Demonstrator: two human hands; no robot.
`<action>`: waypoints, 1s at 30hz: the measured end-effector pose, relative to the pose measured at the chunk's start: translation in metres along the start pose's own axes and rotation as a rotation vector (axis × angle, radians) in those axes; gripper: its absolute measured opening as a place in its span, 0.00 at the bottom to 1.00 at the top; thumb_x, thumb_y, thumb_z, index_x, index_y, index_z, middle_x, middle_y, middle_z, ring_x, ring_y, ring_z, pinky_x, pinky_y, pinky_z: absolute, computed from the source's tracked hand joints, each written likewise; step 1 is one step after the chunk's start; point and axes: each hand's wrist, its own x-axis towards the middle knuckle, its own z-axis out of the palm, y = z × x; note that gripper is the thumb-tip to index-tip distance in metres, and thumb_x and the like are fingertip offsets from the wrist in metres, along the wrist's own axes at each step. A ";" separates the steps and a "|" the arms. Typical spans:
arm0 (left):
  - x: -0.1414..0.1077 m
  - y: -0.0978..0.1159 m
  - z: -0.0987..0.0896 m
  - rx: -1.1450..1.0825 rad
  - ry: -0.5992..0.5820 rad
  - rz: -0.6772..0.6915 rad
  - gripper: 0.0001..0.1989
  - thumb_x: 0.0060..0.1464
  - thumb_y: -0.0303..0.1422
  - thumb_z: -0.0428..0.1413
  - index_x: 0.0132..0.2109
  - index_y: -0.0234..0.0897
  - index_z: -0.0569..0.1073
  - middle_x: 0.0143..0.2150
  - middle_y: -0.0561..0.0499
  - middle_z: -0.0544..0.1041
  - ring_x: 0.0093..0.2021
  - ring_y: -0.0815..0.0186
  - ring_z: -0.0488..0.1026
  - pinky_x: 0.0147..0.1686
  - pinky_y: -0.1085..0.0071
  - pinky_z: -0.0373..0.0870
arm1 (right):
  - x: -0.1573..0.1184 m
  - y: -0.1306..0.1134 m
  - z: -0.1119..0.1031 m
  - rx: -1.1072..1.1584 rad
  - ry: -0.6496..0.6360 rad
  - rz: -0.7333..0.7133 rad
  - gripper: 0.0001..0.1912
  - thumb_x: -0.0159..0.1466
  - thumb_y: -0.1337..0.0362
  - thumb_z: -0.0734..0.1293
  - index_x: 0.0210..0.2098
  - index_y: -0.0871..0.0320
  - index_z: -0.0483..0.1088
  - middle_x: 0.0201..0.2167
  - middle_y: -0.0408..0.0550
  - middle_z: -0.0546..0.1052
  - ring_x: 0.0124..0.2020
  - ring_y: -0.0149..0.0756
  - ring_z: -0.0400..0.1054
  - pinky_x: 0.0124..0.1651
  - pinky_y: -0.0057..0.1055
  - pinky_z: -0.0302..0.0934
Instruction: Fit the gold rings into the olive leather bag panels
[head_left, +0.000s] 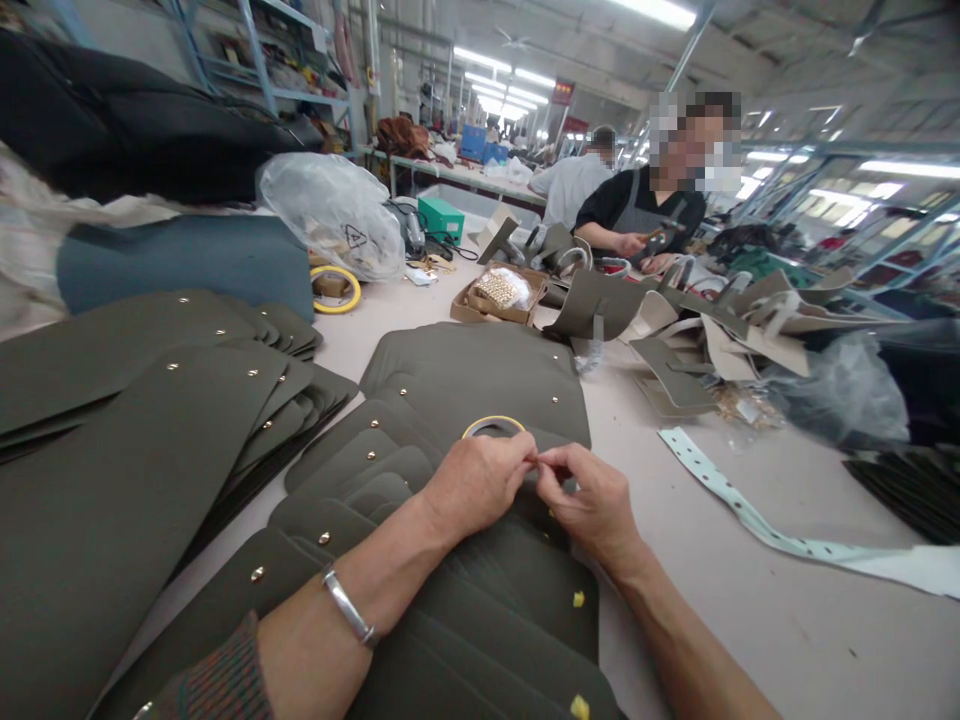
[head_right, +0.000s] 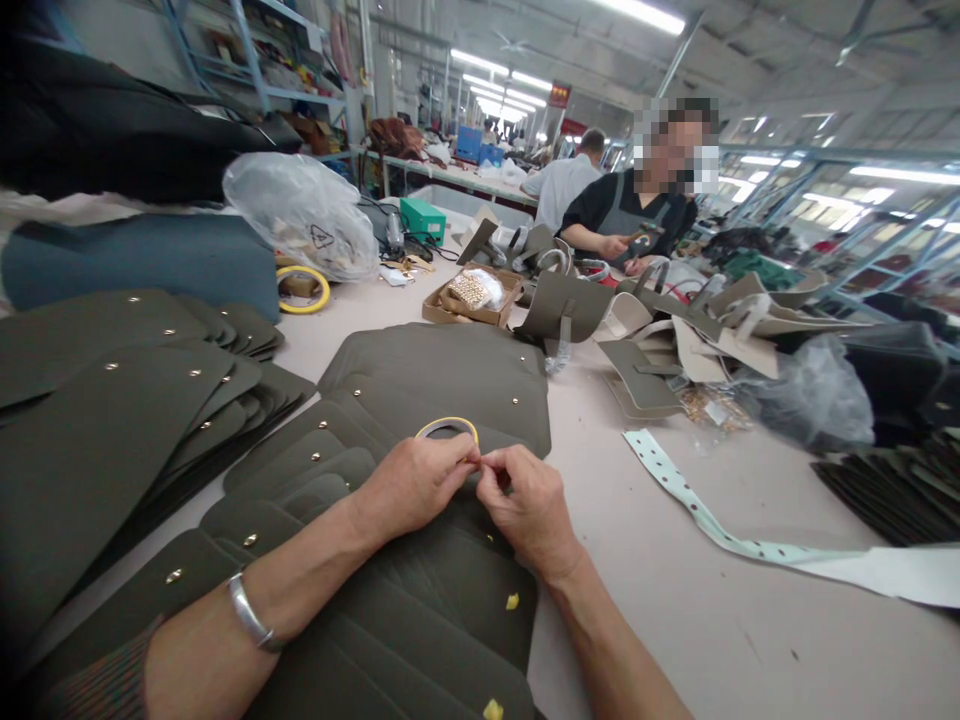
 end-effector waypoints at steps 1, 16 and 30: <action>0.000 0.001 0.000 0.007 0.011 -0.002 0.04 0.60 0.30 0.49 0.39 0.39 0.69 0.33 0.53 0.77 0.35 0.63 0.75 0.32 0.71 0.66 | 0.001 -0.002 0.001 0.045 -0.003 0.065 0.07 0.59 0.68 0.62 0.27 0.57 0.71 0.23 0.44 0.75 0.24 0.30 0.68 0.30 0.27 0.60; -0.001 0.003 0.003 0.218 -0.184 0.000 0.07 0.60 0.25 0.47 0.39 0.39 0.68 0.37 0.49 0.75 0.38 0.62 0.72 0.35 0.69 0.70 | 0.006 0.055 -0.007 0.522 -0.128 0.762 0.19 0.50 0.51 0.72 0.29 0.62 0.76 0.19 0.44 0.74 0.18 0.28 0.66 0.22 0.25 0.65; 0.000 0.001 0.003 0.219 -0.216 -0.004 0.09 0.59 0.23 0.45 0.39 0.38 0.68 0.39 0.48 0.74 0.39 0.61 0.70 0.37 0.67 0.70 | 0.005 0.042 -0.002 -0.058 -0.130 0.444 0.13 0.58 0.57 0.64 0.40 0.57 0.70 0.23 0.43 0.77 0.25 0.37 0.71 0.32 0.32 0.62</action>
